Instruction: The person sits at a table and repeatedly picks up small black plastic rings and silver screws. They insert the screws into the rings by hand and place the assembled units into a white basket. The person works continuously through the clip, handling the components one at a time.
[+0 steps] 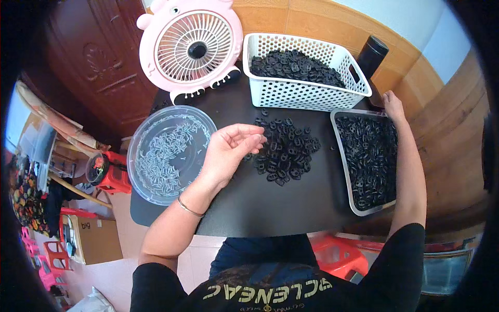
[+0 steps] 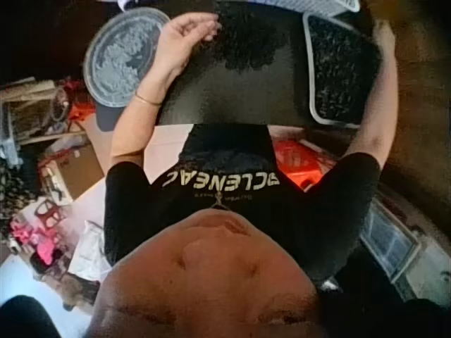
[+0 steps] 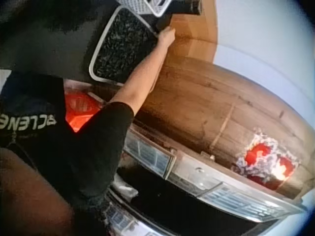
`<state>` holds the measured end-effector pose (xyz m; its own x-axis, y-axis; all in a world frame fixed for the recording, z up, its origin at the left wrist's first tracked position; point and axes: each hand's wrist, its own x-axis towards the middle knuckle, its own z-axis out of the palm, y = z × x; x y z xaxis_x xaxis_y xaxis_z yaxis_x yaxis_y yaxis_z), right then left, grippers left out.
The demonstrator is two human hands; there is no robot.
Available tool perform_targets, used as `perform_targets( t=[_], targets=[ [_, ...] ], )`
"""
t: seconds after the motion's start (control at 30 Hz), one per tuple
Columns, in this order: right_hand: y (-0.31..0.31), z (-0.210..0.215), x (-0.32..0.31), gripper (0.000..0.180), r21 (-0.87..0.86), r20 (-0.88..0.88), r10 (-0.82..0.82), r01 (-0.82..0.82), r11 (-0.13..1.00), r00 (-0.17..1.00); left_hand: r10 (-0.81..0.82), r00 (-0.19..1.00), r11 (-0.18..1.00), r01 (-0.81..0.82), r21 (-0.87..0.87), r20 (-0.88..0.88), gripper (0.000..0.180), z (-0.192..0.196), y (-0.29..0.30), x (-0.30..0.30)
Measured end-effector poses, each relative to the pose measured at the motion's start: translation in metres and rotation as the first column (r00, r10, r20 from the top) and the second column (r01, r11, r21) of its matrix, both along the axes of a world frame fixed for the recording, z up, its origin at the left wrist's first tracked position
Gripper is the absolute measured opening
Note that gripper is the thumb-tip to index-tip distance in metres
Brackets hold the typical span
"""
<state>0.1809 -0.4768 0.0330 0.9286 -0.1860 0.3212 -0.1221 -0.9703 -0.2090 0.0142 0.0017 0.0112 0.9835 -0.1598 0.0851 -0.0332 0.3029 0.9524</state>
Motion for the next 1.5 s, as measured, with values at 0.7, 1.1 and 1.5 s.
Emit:
perform_targets(
  t=[0.7, 1.1, 1.5],
  targets=[
    [0.101, 0.074, -0.097, 0.017, 0.629, 0.115, 0.379, -0.362, 0.688, 0.918, -0.109, 0.994, 0.993, 0.109, -0.052, 0.005, 0.031, -0.005, -0.004, -0.002],
    [0.291, 0.030, -0.201, 0.012, 0.706, 0.254, 0.647, -0.595, 0.385, 0.719, -0.082, 0.996, 0.992, 0.079, -0.102, -0.024, 0.012, -0.005, -0.009, -0.003],
    [0.265, 0.029, -0.199, 0.013, 0.702, 0.253, 0.656, -0.601, 0.381, 0.711, -0.103, 0.993, 0.990, 0.096, -0.099, -0.062, 0.007, -0.001, -0.010, -0.008]
  ],
)
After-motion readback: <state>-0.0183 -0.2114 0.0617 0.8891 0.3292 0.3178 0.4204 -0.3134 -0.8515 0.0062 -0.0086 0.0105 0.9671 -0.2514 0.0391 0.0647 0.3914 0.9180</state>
